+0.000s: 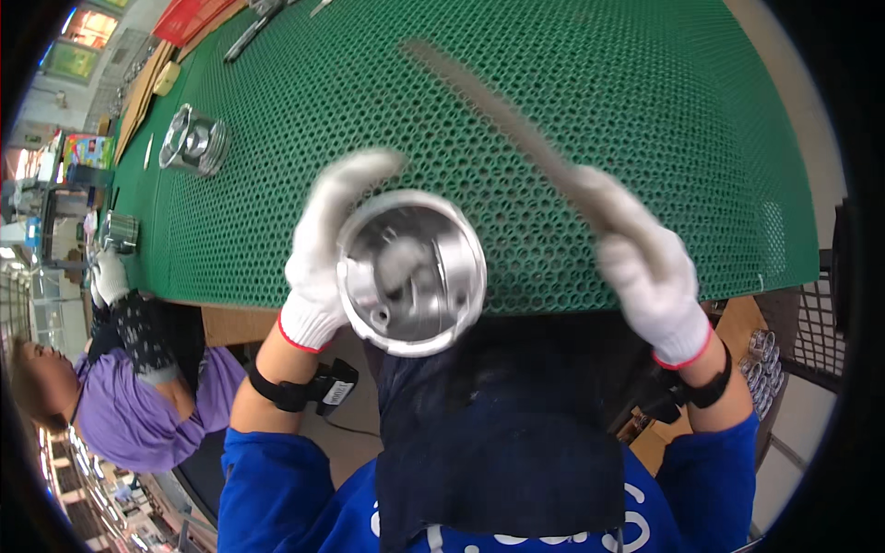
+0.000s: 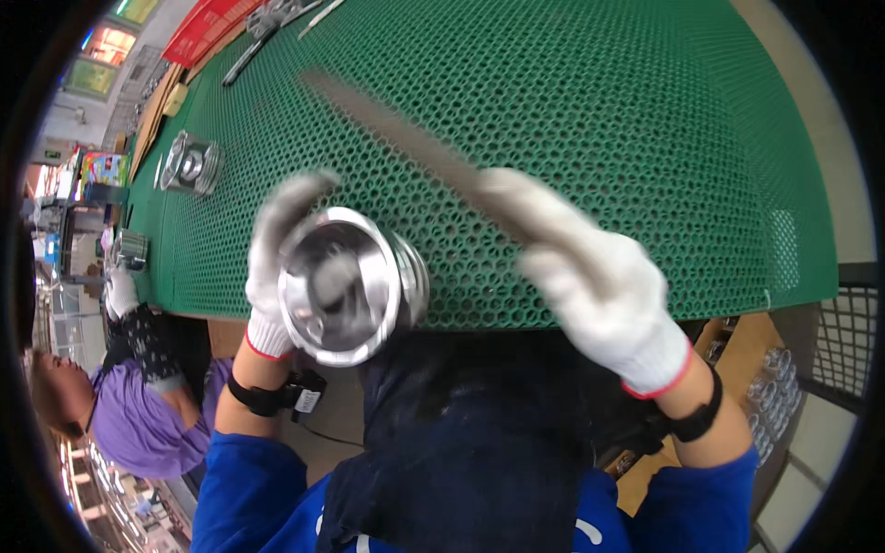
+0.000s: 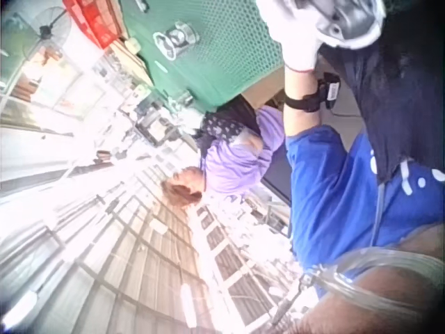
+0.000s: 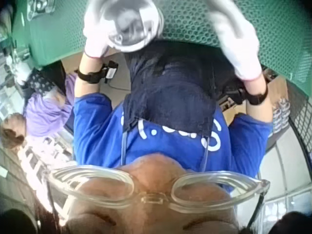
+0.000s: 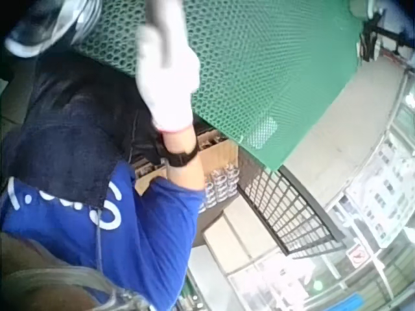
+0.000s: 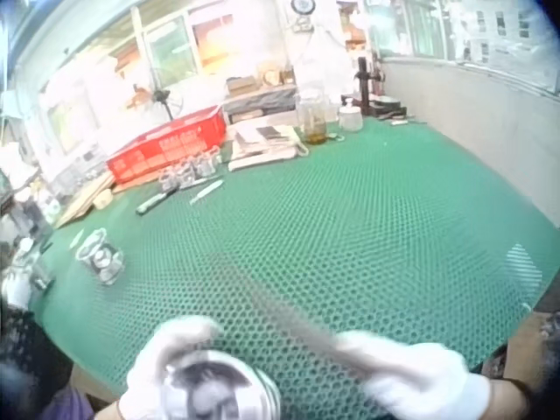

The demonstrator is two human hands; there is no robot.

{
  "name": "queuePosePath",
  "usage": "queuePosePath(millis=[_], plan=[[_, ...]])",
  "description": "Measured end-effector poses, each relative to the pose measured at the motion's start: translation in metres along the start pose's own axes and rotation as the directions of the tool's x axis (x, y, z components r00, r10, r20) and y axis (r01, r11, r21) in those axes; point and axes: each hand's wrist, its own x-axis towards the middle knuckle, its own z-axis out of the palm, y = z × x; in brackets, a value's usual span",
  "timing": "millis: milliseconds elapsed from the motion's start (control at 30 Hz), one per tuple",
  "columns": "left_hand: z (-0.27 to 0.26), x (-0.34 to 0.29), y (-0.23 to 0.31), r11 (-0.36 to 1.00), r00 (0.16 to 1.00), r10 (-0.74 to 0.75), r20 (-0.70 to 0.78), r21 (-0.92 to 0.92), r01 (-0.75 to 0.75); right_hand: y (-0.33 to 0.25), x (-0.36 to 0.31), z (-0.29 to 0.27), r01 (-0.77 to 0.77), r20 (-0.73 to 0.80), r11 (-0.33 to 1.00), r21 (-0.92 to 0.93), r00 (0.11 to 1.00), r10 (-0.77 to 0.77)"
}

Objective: Filing the inner surfaces of metal engine pistons.

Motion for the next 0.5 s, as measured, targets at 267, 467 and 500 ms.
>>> queuePosePath(millis=[267, 467, 500], plan=[[0.026, -0.028, 0.020, 0.868, 0.931, -0.338, -0.137, -0.429, 0.252, -0.007, -0.030, -0.003, -0.284, -0.133, 0.957, -0.056, 0.952, 0.275], [0.015, -0.049, 0.027, 0.736, 0.833, -0.549, -0.064, -0.509, 0.446, -0.022, -0.062, -0.017, -0.108, -0.014, 0.952, -0.288, 0.994, 0.109], [0.014, -0.053, 0.020, 0.805, 0.873, -0.475, -0.107, -0.455, 0.382, -0.028, -0.066, -0.018, -0.079, 0.018, 0.924, -0.373, 0.996, 0.092]])
